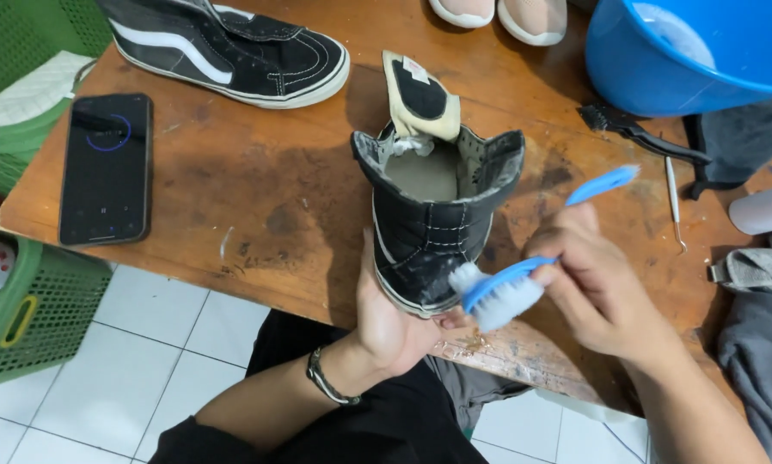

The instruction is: The person cleans a black sneaker by applying white foam from a bottle, scrubbing with a blue brush, and wiping with a gray cloth. The person handles the shoe, brush, foam bottle, and cloth on a wooden table.

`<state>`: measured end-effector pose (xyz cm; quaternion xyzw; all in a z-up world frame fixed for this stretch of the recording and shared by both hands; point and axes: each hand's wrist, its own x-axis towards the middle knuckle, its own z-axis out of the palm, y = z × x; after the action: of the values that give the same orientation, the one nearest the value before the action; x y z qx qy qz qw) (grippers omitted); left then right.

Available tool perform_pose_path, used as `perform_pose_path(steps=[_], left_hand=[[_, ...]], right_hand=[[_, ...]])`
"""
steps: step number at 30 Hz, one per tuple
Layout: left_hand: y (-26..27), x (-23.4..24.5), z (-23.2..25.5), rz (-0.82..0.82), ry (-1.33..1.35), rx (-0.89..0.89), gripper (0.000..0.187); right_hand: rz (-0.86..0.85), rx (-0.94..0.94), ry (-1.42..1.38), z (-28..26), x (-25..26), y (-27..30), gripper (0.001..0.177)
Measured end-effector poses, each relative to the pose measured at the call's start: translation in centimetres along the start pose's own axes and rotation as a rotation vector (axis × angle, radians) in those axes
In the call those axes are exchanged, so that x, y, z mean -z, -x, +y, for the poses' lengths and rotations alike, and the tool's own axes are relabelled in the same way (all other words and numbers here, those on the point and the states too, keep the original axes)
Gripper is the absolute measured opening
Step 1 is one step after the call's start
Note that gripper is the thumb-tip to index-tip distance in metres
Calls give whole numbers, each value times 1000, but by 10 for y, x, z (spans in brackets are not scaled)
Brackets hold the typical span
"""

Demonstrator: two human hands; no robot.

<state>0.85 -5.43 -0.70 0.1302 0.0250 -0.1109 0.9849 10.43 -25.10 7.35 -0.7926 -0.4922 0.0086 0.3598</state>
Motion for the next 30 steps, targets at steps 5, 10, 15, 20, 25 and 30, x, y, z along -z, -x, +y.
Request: perform_pose_path(steps=[5,10,15,20,25,30], left_hand=[[4,-4,6,7,19,17,95],[6,-3,5,-18,-38,-16,98],[2,-1,4,47,-15,22,97],[5,-11,10,7,-70,4,99],[4,-4,3,-10,-36,-20,98],[2,-3,1,-15,-69,-40,95]], right_hand=[[-50,-42,36,-2,6,8,32],[-114,-44,56,-5,4,3,33],[-89,-11,-16,-17,8,3,36],[-50,-109,78,5,14,10,28],[-127,-59,13,-6,6,4,34],[-64,-55,2,-2,8,10,34]])
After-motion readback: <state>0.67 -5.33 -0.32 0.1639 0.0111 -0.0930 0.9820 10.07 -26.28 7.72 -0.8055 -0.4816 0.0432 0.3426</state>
